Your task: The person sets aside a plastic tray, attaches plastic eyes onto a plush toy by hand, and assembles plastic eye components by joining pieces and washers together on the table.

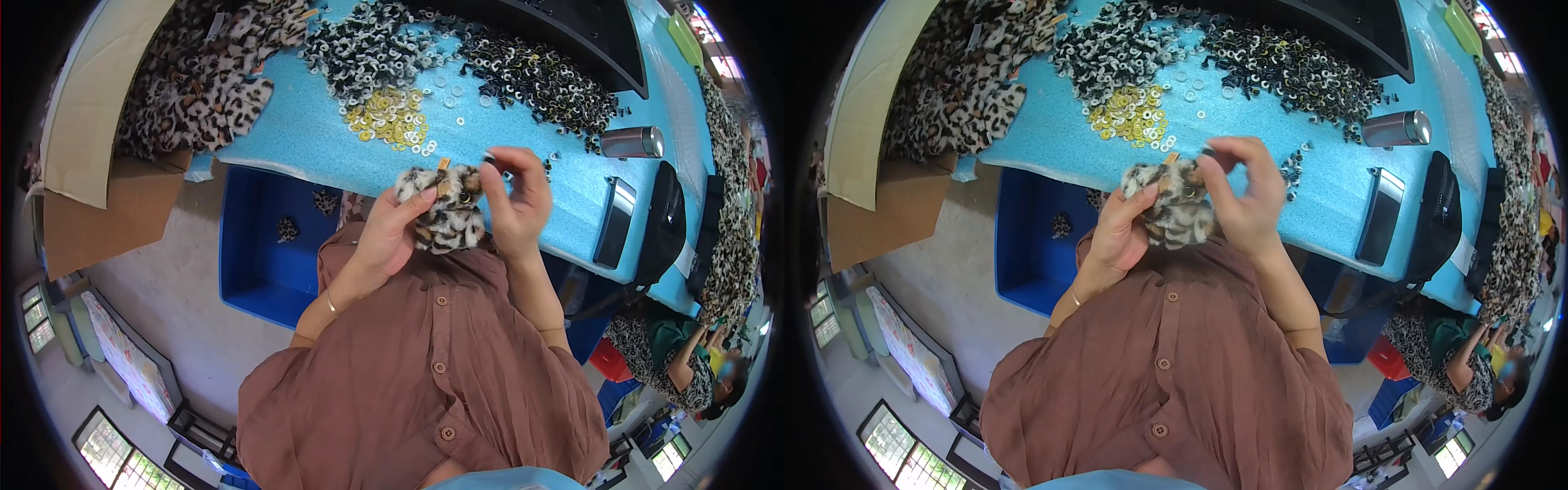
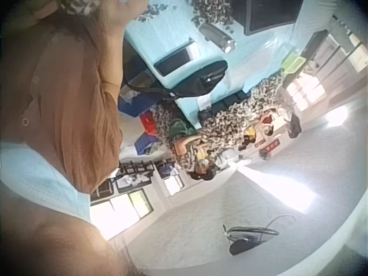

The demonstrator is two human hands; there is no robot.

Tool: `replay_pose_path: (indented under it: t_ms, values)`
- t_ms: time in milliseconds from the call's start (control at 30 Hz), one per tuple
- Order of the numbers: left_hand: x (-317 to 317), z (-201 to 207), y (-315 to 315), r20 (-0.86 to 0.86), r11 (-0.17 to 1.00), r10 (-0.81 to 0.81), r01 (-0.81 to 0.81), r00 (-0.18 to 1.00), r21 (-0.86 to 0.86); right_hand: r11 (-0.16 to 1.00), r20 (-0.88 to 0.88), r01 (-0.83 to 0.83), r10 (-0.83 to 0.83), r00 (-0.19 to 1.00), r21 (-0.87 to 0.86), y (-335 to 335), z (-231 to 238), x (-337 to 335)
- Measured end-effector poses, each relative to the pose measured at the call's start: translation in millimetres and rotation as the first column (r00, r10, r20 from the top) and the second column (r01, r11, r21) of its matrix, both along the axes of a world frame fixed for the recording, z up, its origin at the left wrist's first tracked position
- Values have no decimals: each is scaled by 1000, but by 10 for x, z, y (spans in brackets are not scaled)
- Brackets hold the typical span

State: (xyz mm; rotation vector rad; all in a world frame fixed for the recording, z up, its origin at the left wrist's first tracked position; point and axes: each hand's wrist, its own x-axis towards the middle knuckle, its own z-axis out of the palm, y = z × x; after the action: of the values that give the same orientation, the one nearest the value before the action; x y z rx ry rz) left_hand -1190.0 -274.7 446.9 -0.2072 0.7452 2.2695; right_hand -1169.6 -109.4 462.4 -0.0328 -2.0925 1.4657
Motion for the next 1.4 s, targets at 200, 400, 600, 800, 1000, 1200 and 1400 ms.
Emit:
replay_pose_path:
  t_ms: [200, 400, 600, 800, 1000, 1200, 1400]
  values:
    - [-19, 34, -18, -121, 986, 55, -73, 991, -148, 966, 182, -210, 236, 955, -151, -35, 107, 358]
    - [11, 23, 3, -167, 978, 80, -110, 983, -180, 957, 166, -286, 274, 947, 55, -29, 113, 295]
    - [43, -17, 17, -237, 966, 83, -137, 968, -221, 954, 213, -293, 274, 938, 61, -56, 137, 281]
    - [71, -5, -21, -306, 961, 50, -130, 951, -246, 949, 251, -307, 282, 926, 65, -55, 132, 304]
    - [-38, 75, -212, -410, 950, -224, 103, 884, -296, 928, 274, -345, 298, 914, 140, -1, 166, 337]
    - [-89, 5, -256, -909, 911, -255, -233, 329, -340, 938, -11, -229, 240, 971, 261, -65, 179, 311]
    - [65, 6, -239, -959, 767, -284, -597, 12, -234, 718, -277, 40, 216, 936, 695, 14, 23, 393]
